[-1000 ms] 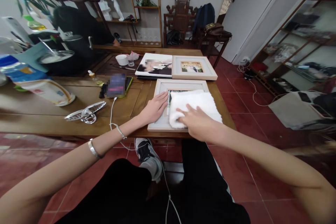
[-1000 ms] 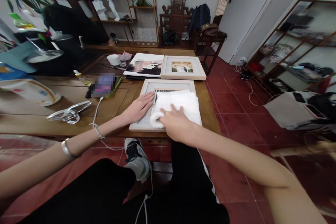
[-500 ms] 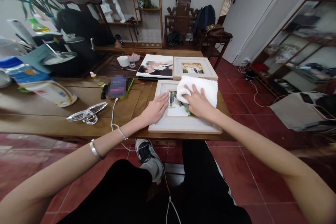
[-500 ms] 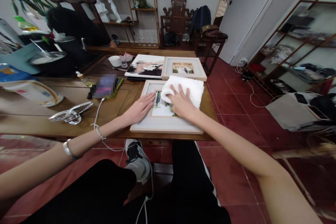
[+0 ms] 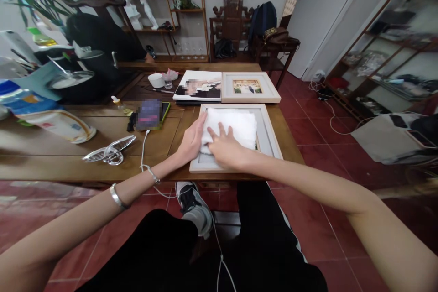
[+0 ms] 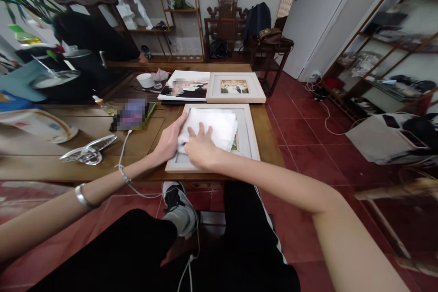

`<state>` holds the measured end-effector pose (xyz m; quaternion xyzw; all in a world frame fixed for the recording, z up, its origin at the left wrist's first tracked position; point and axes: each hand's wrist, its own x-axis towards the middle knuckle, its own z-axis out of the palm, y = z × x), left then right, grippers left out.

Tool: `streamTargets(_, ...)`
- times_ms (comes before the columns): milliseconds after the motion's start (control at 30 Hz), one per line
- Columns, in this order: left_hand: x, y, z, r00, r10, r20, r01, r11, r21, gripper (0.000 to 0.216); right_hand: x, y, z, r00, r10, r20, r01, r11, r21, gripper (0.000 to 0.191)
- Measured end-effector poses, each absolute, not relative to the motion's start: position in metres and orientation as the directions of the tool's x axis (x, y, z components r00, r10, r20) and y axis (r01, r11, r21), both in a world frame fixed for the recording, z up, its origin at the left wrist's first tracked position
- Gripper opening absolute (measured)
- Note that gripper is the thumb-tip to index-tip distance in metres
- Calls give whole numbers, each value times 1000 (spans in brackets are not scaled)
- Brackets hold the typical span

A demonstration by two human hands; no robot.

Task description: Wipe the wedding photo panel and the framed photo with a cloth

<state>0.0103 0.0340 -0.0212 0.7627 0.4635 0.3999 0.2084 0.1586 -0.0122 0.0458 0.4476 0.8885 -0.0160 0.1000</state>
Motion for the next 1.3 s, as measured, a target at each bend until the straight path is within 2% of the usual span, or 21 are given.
streamTargets(100, 8, 35, -20, 206, 896, 394, 540, -440, 718, 66, 166, -40, 45, -675, 713, -191, 725, 688, 8, 46)
streamTargets(233, 8, 41, -23, 349, 850, 395, 610, -526, 592, 57, 188, -57, 43, -743, 662, -101, 667, 745, -22, 45)
streamTargets(333, 8, 45, -28, 452, 817, 357, 650, -576, 496, 53, 213, -61, 43, -708, 695, -124, 701, 713, -9, 47)
streamTargets(567, 8, 46, -25, 510, 797, 323, 663, -603, 443, 49, 276, -78, 49, -578, 804, -144, 802, 591, 84, 47)
streamTargets(700, 12, 45, -20, 545, 769, 334, 637, -639, 432, 47, 298, -69, 46, -540, 842, -5, 840, 539, 61, 51)
streamTargets(833, 13, 46, -18, 562, 754, 341, 617, -656, 435, 46, 308, -17, 48, -367, 911, 190, 911, 393, -123, 50)
streamTargets(900, 12, 46, -18, 584, 745, 323, 620, -666, 415, 49, 302, 18, 49, -326, 898, 295, 907, 385, -169, 53)
streamTargets(967, 12, 46, -18, 607, 738, 295, 628, -673, 392, 55, 285, 51, 50, -349, 861, 371, 887, 431, -168, 59)
streamTargets(1033, 11, 45, -18, 613, 738, 284, 635, -673, 378, 58, 259, 78, 47, -434, 797, 420, 855, 512, -89, 64)
streamTargets(1167, 13, 43, -17, 600, 738, 308, 645, -674, 360, 51, 206, 99, 35, -720, 650, 244, 681, 729, 67, 60)
streamTargets(1300, 13, 44, -14, 585, 750, 310, 641, -661, 389, 42, 188, 92, 28, -745, 653, 133, 665, 744, 73, 51)
